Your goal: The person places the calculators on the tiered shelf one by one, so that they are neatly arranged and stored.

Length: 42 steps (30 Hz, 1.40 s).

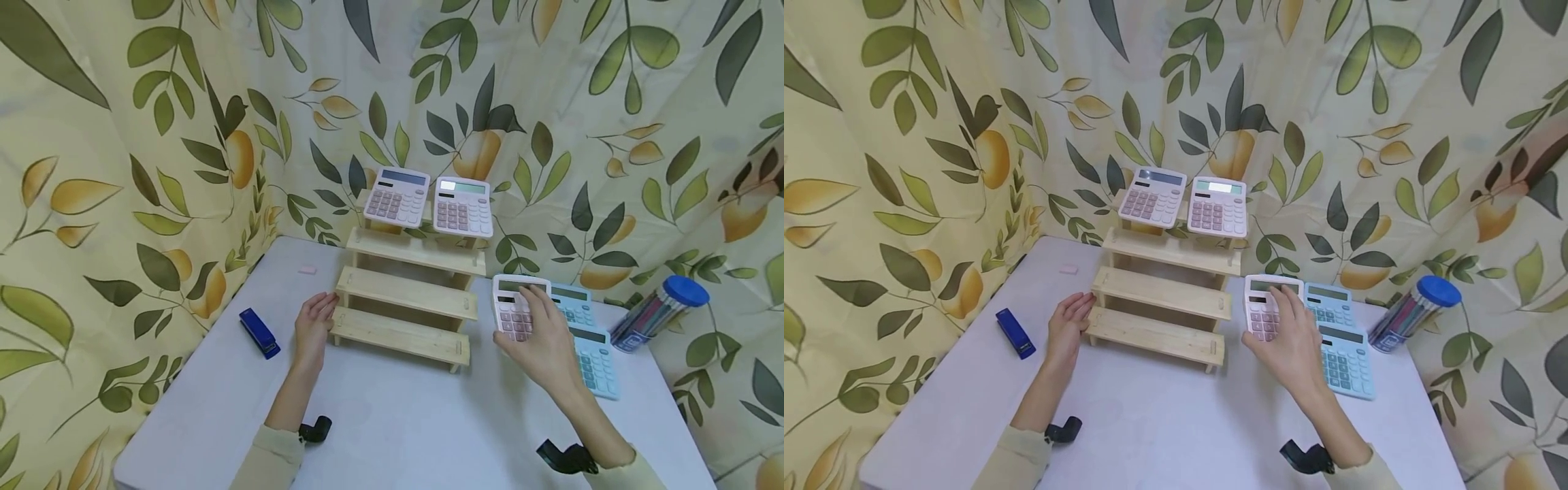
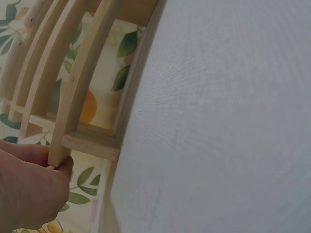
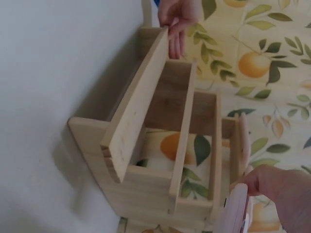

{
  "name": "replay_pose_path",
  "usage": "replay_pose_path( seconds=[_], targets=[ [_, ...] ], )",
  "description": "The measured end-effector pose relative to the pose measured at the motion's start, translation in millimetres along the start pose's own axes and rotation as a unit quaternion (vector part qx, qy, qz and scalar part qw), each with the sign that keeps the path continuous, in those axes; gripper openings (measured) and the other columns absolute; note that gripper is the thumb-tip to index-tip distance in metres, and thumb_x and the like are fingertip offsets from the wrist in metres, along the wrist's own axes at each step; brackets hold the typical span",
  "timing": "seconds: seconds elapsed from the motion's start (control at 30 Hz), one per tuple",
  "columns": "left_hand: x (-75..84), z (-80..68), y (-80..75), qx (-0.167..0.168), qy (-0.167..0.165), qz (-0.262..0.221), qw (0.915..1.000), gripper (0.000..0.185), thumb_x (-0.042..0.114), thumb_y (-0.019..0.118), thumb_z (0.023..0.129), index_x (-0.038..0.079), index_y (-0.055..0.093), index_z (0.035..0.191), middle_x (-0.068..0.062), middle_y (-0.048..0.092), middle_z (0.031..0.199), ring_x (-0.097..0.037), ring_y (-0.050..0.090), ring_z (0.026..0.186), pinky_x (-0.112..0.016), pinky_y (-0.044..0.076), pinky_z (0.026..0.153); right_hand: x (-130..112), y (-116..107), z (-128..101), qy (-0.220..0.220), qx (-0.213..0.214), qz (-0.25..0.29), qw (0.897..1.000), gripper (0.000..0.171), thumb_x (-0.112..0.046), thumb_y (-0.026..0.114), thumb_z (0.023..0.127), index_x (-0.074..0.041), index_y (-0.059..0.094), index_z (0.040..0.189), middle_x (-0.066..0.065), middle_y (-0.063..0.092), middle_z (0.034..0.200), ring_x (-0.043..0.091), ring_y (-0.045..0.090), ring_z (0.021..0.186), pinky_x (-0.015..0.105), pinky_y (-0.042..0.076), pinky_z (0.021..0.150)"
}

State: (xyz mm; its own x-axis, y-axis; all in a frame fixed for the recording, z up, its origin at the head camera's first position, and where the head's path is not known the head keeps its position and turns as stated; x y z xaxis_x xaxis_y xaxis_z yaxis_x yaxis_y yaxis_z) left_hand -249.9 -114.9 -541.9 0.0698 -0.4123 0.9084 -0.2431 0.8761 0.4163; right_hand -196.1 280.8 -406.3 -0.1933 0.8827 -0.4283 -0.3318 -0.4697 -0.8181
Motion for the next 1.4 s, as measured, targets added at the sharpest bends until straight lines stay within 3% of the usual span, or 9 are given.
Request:
replay_pose_path(
  seconds=[0.43,1.4],
  targets=[
    [-2.0,1.9,1.8,-0.006,-0.005,0.004,1.0,0.07,-0.029,0.037,0.084,-0.002,0.041,0.148,-0.021,0.053,0.149,-0.03,0.051,0.142,-0.03,0.04,0.12,-27,1,9,-0.03,0.003,0.027,0.999,0.093,-0.022,0.089,0.074,-0.003,0.044,0.154,0.022,0.039,0.161,0.051,0.044,0.136,0.074,0.044,0.102],
    [0.1,1.3,-0.7,0.003,0.012,0.002,0.9999,0.068,-0.03,0.037,0.084,-0.007,0.04,0.148,-0.026,0.052,0.15,-0.034,0.05,0.143,-0.036,0.039,0.122,-53,20,44,-0.05,-0.016,0.044,0.998,0.094,-0.023,0.089,0.075,0.0,0.043,0.153,0.026,0.037,0.16,0.052,0.041,0.139,0.075,0.041,0.107]
  ],
)
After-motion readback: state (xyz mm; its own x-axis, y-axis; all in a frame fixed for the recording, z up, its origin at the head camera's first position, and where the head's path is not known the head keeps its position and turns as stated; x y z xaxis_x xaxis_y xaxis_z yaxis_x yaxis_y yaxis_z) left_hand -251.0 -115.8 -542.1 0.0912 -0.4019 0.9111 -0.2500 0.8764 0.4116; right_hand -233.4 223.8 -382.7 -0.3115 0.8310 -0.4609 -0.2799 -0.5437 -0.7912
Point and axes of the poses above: each hand's wrist, its own z-axis towards the middle knuckle, its own y-axis out of the palm, x = y × z, the point moved 3 cm from there along z, towards the middle knuckle
